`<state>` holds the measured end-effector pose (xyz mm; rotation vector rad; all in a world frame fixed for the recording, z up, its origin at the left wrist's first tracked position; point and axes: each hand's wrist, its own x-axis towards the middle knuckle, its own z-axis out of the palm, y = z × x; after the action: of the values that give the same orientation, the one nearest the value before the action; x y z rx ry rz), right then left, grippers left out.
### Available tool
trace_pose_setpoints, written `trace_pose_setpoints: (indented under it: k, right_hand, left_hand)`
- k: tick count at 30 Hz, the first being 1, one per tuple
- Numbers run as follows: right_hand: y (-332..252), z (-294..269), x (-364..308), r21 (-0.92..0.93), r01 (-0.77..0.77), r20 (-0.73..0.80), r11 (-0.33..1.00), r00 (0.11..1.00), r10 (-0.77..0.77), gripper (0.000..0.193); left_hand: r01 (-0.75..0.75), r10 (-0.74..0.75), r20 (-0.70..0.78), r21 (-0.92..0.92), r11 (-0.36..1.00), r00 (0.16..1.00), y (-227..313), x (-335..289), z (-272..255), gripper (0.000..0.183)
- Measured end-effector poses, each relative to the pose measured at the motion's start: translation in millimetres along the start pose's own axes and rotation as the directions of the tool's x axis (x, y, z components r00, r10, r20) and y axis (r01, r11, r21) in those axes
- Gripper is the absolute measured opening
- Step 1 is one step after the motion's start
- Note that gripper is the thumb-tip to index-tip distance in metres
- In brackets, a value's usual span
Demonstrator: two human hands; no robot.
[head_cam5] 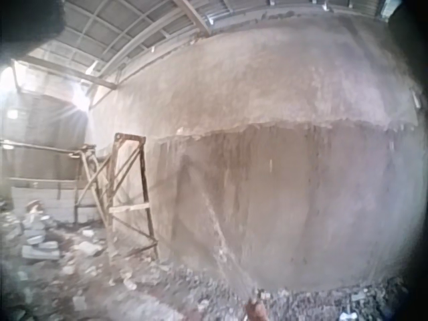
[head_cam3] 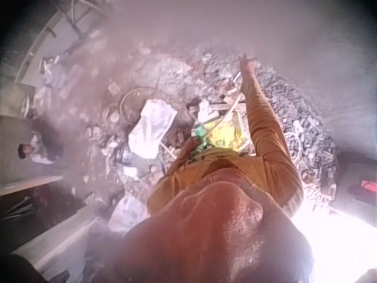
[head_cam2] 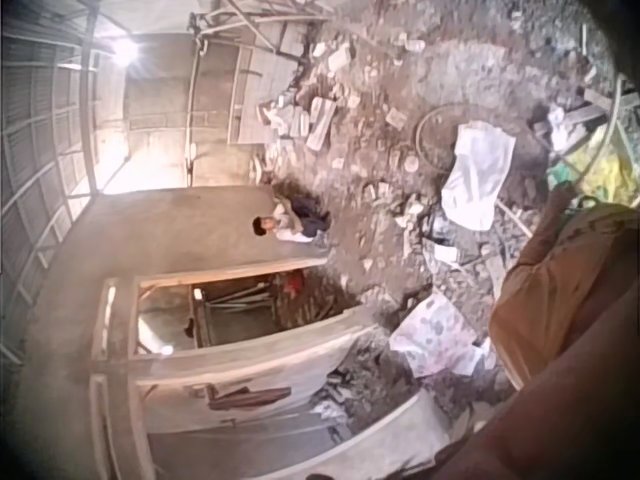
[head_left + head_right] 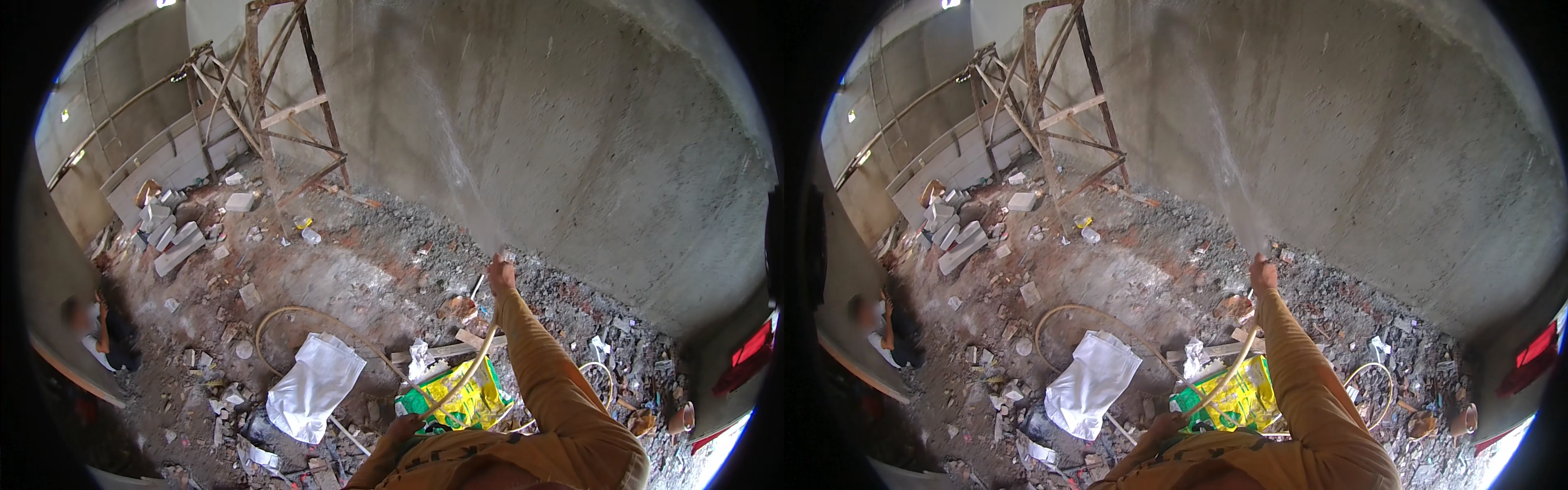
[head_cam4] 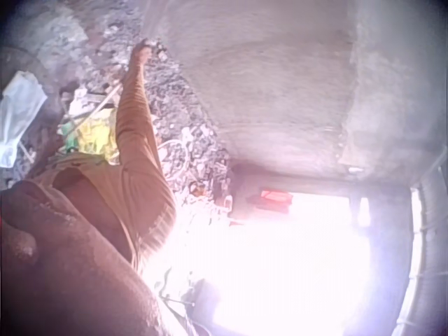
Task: The person uses a hose to spray water onto a concrete wall and the surrounding floor area in a construction site. They move the hose back and forth to cover different sections of the wall and floor.
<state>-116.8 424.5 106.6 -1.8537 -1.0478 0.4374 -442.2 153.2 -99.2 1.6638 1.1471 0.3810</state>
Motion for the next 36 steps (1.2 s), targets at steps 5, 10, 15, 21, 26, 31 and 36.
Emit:
trace_pose_setpoints:
  k: [5, 10, 15, 21, 26, 31, 36]
  right_hand:
    - [19.5, -3.9, -8.1, 0.164, -0.112, 0.054, 0.980, 0.993, 0.105, 0.051]
    - [-3.2, -33.5, -21.0, 0.408, 0.209, -0.135, 0.889, 0.977, -0.168, 0.048]
    - [-5.9, -93.2, -44.4, 0.549, -0.165, 0.099, 0.820, 0.986, 0.132, 0.039]
    - [40.5, -124.8, -62.6, 0.560, -0.298, 0.202, 0.773, 0.954, 0.221, 0.038]
    - [77.8, -141.7, -82.5, 0.583, -0.382, 0.262, 0.717, 0.924, 0.280, 0.030]
    - [69.1, -167.1, -89.7, 0.630, -0.388, 0.234, 0.673, 0.921, 0.312, 0.024]
    - [53.0, -178.9, -107.2, 0.731, -0.198, 0.099, 0.653, 0.978, 0.185, 0.030]
  left_hand:
    - [-0.029, 0.029, -0.020, -0.042, 0.999, 0.999, -21.5, -13.4, 9.0, 0.037]
    - [-0.243, 0.265, -0.042, 0.280, 0.929, 0.963, -23.8, -6.1, 10.2, 0.031]
    - [-0.107, 0.120, -0.120, 0.112, 0.988, 0.985, 5.2, -27.1, 14.5, 0.029]
    - [0.106, -0.099, -0.167, 0.036, 0.994, 0.981, 59.6, -81.3, 37.2, 0.032]
    - [-0.046, 0.069, -0.455, 0.063, 0.997, 0.888, 59.9, -118.6, 62.0, 0.032]
    - [-0.024, 0.105, -0.466, 0.177, 0.984, 0.878, 107.0, -124.1, 25.1, 0.029]
    - [0.049, 0.096, -0.394, 0.342, 0.938, 0.914, 88.2, -105.2, 27.1, 0.024]
